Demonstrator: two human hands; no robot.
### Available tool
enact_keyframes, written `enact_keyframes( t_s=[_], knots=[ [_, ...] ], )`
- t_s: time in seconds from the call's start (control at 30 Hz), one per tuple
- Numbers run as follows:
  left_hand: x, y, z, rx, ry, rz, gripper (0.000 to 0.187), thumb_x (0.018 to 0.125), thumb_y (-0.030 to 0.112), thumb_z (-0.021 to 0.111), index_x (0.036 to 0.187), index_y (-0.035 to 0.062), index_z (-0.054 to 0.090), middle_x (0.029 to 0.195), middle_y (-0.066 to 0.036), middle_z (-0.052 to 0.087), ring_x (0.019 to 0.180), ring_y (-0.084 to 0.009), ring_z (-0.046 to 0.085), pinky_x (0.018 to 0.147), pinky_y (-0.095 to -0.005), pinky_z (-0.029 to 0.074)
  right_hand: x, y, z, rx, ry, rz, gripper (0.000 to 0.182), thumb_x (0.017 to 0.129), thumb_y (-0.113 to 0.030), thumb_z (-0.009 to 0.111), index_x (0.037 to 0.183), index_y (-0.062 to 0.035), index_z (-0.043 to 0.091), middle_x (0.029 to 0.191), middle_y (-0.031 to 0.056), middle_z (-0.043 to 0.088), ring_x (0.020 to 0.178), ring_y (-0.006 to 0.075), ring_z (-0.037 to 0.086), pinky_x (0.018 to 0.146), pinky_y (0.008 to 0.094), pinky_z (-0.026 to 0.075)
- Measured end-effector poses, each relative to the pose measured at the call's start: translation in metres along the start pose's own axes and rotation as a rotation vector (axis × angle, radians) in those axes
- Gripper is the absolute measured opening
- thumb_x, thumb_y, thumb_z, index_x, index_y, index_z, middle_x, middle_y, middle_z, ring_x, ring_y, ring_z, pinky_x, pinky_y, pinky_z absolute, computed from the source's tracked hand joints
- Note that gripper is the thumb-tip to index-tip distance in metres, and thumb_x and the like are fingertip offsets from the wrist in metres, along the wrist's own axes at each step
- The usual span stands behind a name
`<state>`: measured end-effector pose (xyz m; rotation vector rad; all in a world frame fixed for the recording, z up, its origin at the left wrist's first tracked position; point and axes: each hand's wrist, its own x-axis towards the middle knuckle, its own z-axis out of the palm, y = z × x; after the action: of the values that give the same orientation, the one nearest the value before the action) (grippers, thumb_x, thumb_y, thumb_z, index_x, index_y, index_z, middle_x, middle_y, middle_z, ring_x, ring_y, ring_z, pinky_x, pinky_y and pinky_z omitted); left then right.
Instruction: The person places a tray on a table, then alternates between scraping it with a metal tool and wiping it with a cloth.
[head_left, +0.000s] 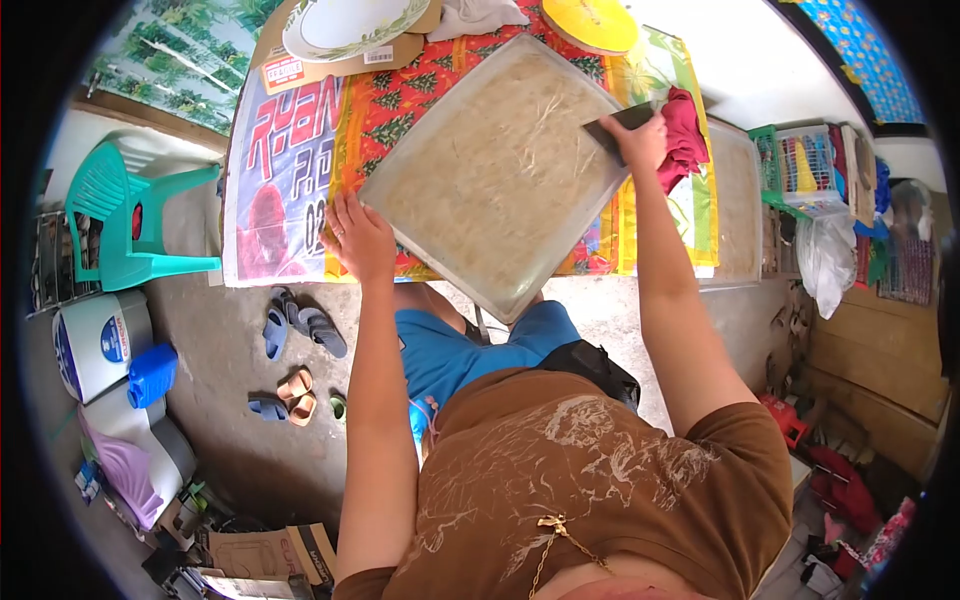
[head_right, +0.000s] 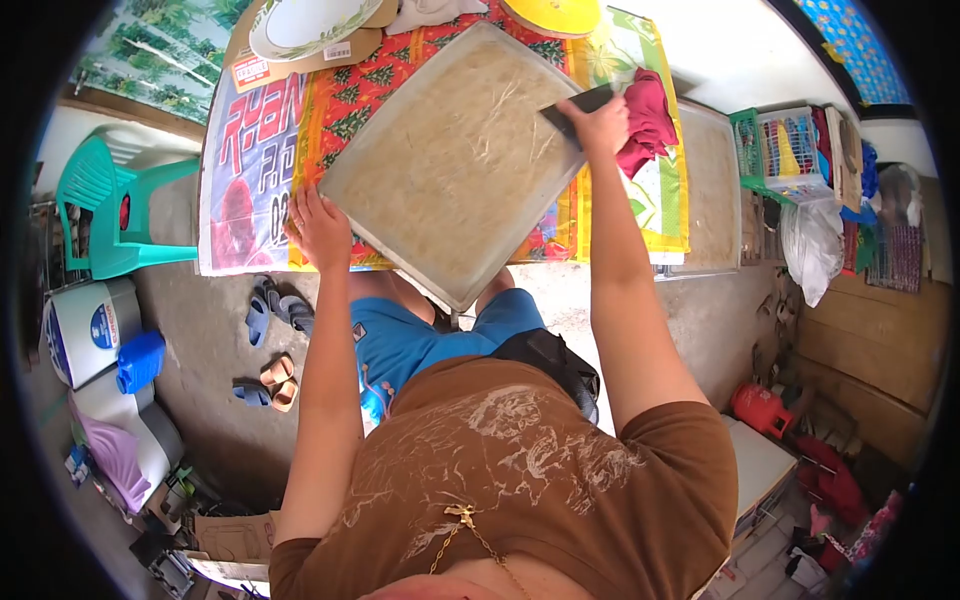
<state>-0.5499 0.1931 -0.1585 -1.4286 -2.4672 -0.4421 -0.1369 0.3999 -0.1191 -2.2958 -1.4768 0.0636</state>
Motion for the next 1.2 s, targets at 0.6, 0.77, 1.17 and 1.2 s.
enact_keyframes(
  t_s=[0.6,0.77,1.17,1.2],
  knots=[
    [-0.001,-0.002,0.002,-0.025,-0.014,0.01,0.042,0.099,0.026,0.044,0.139,0.0119,0.051,0.147,-0.006,0.049,0.139,-0.0284,0.041,0.112,-0.0605,0.025,-0.042,-0.006,-0.001,0.089,0.095,-0.152,0.108,0.055,-0.068,0.083,0.128,0.0025,0.049,0.119,0.021,0.06,0.11,0.0368,0.06,0.093,0.0459,0.048],
    [0.001,-0.001,0.0,-0.056,-0.105,-0.036,0.045,0.102,0.031,0.039,0.142,0.0137,0.047,0.152,-0.005,0.042,0.145,-0.027,0.032,0.115,-0.0603,0.019,0.01,-0.017,0.013,-0.083,0.131,0.293,0.113,0.054,-0.075,0.079,0.132,-0.0017,0.045,0.121,0.0158,0.057,0.117,0.0322,0.056,0.096,0.0465,0.045],
    [0.002,0.0,-0.005,-0.044,-0.131,-0.047,0.044,0.101,0.029,0.039,0.142,0.0129,0.047,0.152,-0.005,0.042,0.144,-0.0274,0.033,0.116,-0.06,0.017,0.029,-0.066,0.044,-0.054,0.156,0.217,0.106,0.054,-0.077,0.078,0.12,0.0,0.048,0.119,0.0165,0.058,0.109,0.0326,0.061,0.089,0.0461,0.05],
    [0.001,0.001,-0.006,-0.041,-0.134,-0.051,0.044,0.101,0.029,0.039,0.142,0.0129,0.047,0.152,-0.005,0.042,0.144,-0.0274,0.033,0.115,-0.06,0.017,0.02,-0.076,0.047,-0.053,0.109,0.183,0.105,0.054,-0.078,0.077,0.12,-0.0007,0.049,0.12,0.0179,0.059,0.111,0.0331,0.061,0.09,0.0467,0.05]
  ],
)
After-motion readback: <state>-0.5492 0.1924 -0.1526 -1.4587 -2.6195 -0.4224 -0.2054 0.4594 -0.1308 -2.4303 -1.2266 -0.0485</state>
